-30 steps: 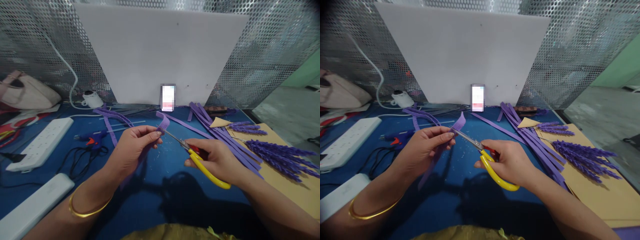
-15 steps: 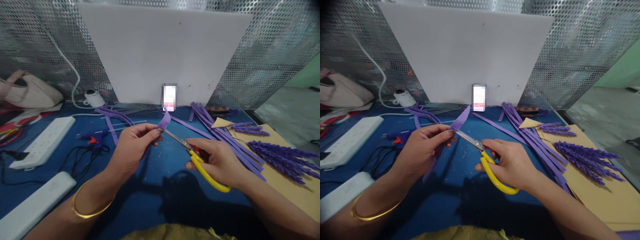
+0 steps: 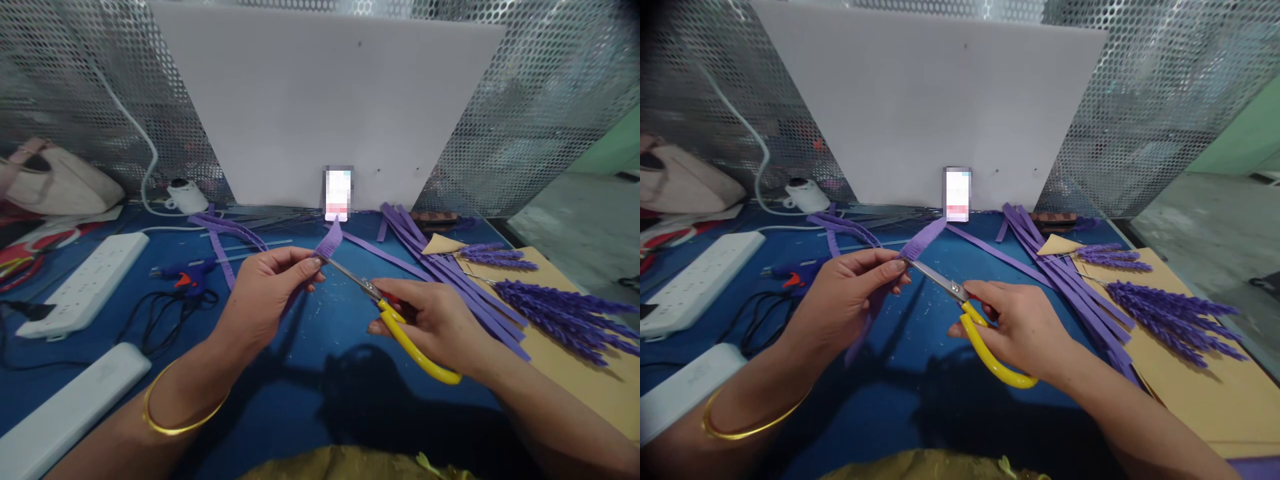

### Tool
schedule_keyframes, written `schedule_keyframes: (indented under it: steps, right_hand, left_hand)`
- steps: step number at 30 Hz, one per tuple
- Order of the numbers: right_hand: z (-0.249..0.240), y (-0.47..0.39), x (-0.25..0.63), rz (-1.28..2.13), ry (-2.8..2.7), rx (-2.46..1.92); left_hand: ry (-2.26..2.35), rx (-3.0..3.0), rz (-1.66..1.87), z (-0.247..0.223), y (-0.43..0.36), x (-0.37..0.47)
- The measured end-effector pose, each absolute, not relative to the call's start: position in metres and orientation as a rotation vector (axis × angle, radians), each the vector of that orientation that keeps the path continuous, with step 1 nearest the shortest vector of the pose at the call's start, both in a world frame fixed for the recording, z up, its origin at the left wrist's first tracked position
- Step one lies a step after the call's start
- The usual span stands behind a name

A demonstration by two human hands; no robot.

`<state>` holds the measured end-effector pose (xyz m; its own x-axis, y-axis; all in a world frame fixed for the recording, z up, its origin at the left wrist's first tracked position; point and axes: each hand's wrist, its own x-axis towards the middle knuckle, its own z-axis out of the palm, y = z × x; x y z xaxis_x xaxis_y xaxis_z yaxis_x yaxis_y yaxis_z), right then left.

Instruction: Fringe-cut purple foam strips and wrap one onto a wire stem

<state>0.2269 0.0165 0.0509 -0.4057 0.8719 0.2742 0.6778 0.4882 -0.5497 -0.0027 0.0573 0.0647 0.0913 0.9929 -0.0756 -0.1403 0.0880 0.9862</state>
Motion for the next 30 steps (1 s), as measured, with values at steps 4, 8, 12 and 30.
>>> schedule_keyframes:
  steps: [4,8,12,30]
  right_hand:
    - [0.0524,0.0184,0.2257,0.469,-2.216,-1.285]
    - [0.0524,0.0199,0.2255,0.463,-2.216,-1.276]
    - [0.0523,0.0184,0.2261,0.542,-2.194,-1.269]
    - [0.0512,0.0198,0.2291,0.711,-2.187,-1.287]
  left_hand:
    - [1.069,1.084,1.148,0.0662,0.0577,-0.0023]
    - [1.077,1.113,1.171,0.0658,0.0575,-0.0032]
    - [1.063,1.119,1.145,0.0643,0.0572,-0.0026]
    - [1.034,1.027,1.084,0.0727,0.0576,-0.0004]
